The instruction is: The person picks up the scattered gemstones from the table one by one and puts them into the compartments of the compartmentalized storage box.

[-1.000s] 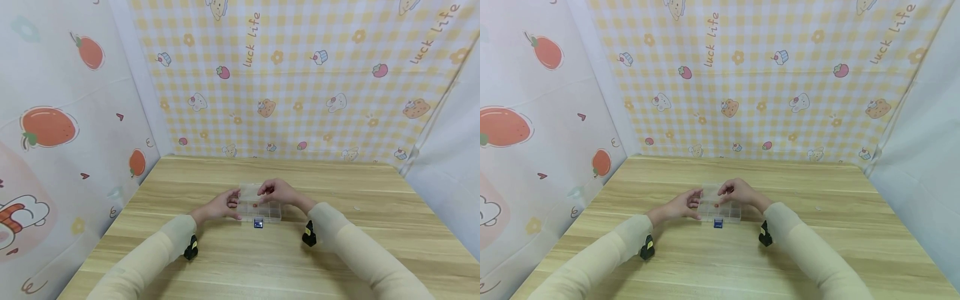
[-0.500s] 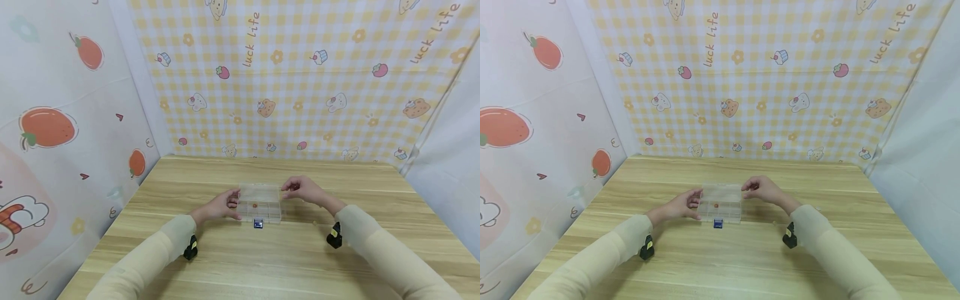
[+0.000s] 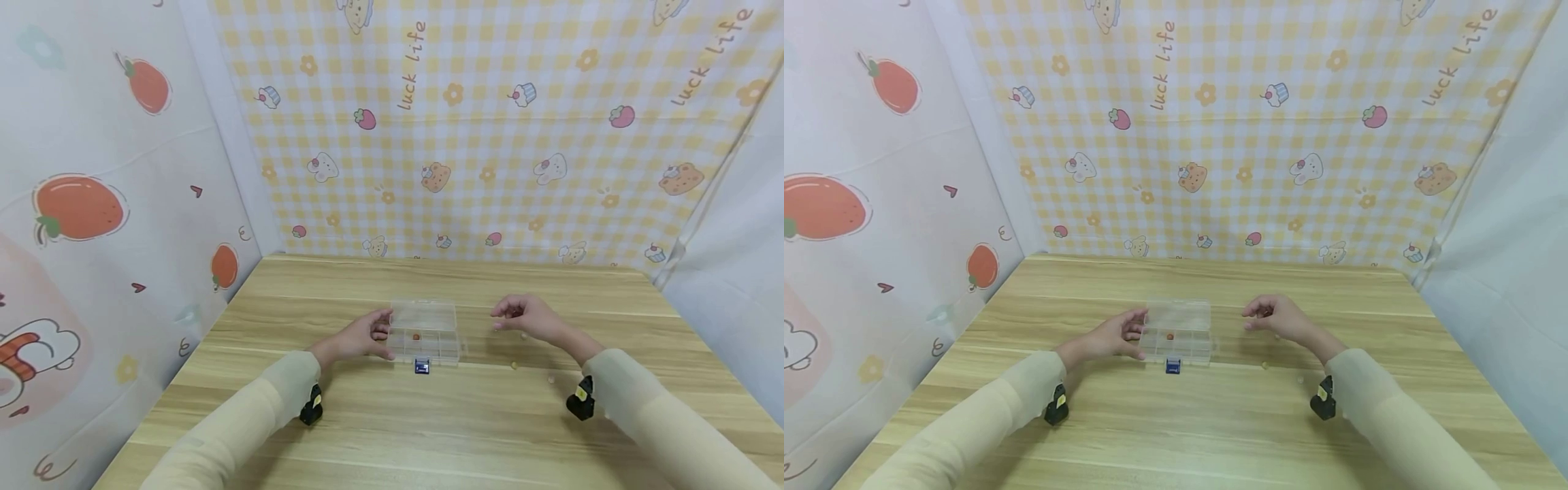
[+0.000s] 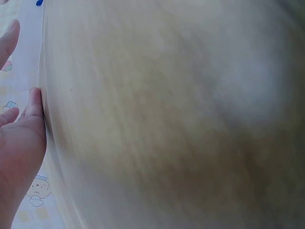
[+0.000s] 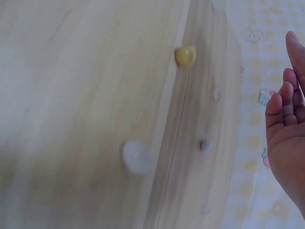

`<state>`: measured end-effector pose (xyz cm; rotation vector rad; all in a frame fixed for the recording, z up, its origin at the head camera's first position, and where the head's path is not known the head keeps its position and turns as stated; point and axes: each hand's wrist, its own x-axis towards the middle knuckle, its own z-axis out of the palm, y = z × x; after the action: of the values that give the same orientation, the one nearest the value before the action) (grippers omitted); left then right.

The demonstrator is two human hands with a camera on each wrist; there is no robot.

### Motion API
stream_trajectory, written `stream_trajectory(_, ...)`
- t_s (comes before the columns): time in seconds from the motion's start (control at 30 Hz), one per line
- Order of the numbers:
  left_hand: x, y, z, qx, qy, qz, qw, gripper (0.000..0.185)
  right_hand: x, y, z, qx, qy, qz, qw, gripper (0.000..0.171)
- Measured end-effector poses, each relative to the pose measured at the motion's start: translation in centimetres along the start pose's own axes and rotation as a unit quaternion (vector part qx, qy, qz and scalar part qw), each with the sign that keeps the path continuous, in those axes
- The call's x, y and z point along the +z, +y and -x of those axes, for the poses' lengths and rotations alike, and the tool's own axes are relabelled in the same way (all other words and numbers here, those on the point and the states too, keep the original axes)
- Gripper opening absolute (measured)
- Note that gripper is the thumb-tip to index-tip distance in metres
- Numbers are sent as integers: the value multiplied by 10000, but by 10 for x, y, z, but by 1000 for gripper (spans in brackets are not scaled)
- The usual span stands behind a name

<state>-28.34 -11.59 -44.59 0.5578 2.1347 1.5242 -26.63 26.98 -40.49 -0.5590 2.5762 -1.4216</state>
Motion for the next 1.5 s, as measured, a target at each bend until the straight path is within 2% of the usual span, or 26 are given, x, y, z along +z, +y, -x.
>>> stream_trajectory(0.47,2,0,-3,66,-68,12,10000,103,-26,24,35,338,389,-180,9985,32)
stream_trajectory(0.73,1,-2,-3,190,-97,-151,9997,106,-45,42,53,403,833,169,9956,30)
stream_trajectory(0.93,1,0,-3,69,-33,-65,9999,104,-58,53,67,665,1072,402,9912,33)
stream_trajectory(1.5,0,-1,-1,-28,19,10,10000,103,-82,81,89,1038,1195,800,9842,44)
